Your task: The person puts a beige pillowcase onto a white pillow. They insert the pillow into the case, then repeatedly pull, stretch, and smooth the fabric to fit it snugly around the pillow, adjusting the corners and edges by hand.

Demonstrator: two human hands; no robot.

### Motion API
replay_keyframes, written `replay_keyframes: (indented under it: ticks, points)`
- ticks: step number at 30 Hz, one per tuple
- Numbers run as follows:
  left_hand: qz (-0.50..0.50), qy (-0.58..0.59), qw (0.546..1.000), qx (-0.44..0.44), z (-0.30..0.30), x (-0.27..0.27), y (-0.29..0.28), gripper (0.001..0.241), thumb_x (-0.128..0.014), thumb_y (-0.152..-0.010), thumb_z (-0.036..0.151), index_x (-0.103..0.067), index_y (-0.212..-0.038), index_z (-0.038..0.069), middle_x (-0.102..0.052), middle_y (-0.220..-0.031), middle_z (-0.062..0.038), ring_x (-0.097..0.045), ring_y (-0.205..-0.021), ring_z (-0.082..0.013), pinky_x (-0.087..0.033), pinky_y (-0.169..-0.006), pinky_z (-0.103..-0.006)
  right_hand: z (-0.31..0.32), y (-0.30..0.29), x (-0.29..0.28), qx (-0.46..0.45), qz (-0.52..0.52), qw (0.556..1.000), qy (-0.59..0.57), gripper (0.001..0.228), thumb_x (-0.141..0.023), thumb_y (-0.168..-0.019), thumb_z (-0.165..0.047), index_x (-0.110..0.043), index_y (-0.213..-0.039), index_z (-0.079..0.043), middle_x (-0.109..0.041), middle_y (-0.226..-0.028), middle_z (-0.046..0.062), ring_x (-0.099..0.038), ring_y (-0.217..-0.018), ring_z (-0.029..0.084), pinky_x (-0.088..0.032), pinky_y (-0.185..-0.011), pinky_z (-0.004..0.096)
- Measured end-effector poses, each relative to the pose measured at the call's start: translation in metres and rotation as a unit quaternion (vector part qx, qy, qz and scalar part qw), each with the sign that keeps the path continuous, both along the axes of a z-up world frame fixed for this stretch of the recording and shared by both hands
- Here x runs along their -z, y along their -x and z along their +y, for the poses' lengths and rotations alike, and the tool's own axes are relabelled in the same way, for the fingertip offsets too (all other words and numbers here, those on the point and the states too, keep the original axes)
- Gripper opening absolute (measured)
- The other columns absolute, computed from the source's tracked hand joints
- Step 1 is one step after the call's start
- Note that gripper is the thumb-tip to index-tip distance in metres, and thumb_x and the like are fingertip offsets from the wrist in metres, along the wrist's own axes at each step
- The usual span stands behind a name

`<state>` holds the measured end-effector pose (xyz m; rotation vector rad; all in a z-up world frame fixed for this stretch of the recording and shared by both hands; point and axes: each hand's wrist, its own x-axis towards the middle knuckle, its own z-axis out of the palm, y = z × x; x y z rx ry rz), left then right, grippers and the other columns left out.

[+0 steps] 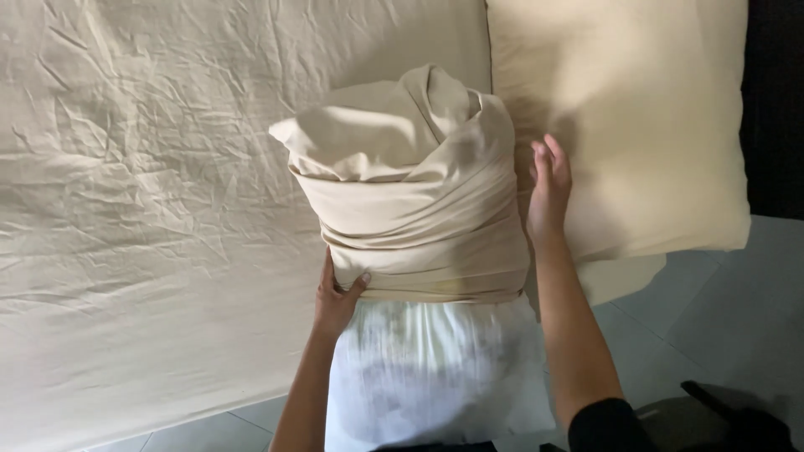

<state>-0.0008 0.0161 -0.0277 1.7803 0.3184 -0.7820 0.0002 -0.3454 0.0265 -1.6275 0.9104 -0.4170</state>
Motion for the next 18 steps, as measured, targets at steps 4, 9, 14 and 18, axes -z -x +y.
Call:
replay_keyframes:
  ticks: [4, 9, 14, 18]
  points:
    - [0.023, 0.025, 0.999, -0.007, 0.004, -0.004, -0.002, 0.108, -0.083, -0.079, 0.022, -0.018, -0.164, 0.013, -0.043, -0.153, -0.029, -0.046, -0.139, -0.0413, -0.049, -0.11, -0.0467, 0.0, -0.048, 0.032, -0.013, -0.015, 0.999, -0.044, 0.067, -0.06, -0.107, -0.052, -0.054, -0.143, 0.004, -0.052, -0.146, 0.03, -0.041, -0.143, 0.045, -0.028, -0.121, 0.053]
    - [0.024, 0.001, 1.0, -0.001, 0.0, -0.011, -0.005, 0.106, -0.084, -0.078, 0.025, -0.022, -0.163, 0.016, -0.052, -0.145, -0.03, -0.051, -0.135, -0.0392, -0.047, -0.111, -0.0458, -0.008, -0.056, 0.081, 0.126, 0.026, 0.987, 0.092, 0.018, -0.082, -0.09, -0.035, -0.084, -0.099, -0.02, -0.08, -0.09, 0.001, -0.076, -0.095, 0.015, -0.057, -0.084, 0.029]
    - [0.022, 0.012, 1.0, 0.004, 0.006, -0.013, -0.008, 0.108, -0.083, -0.08, 0.022, -0.017, -0.164, 0.012, -0.051, -0.144, -0.034, -0.05, -0.136, -0.0407, -0.046, -0.112, -0.0469, 0.003, -0.027, 0.097, 0.232, -0.043, 0.972, 0.013, 0.022, -0.082, -0.088, -0.03, -0.083, -0.097, -0.01, -0.08, -0.088, 0.01, -0.072, -0.089, 0.014, -0.057, -0.082, 0.032]
    - [0.014, 0.023, 1.0, 0.011, 0.018, 0.0, -0.004, 0.107, -0.081, -0.083, 0.016, -0.012, -0.165, 0.012, -0.054, -0.14, -0.034, -0.058, -0.127, -0.0357, -0.05, -0.105, -0.0466, 0.025, -0.007, 0.063, 0.367, -0.099, 0.895, -0.234, 0.036, -0.087, -0.085, -0.025, -0.078, -0.113, -0.004, -0.075, -0.118, 0.021, -0.07, -0.116, 0.035, -0.056, -0.099, 0.046]
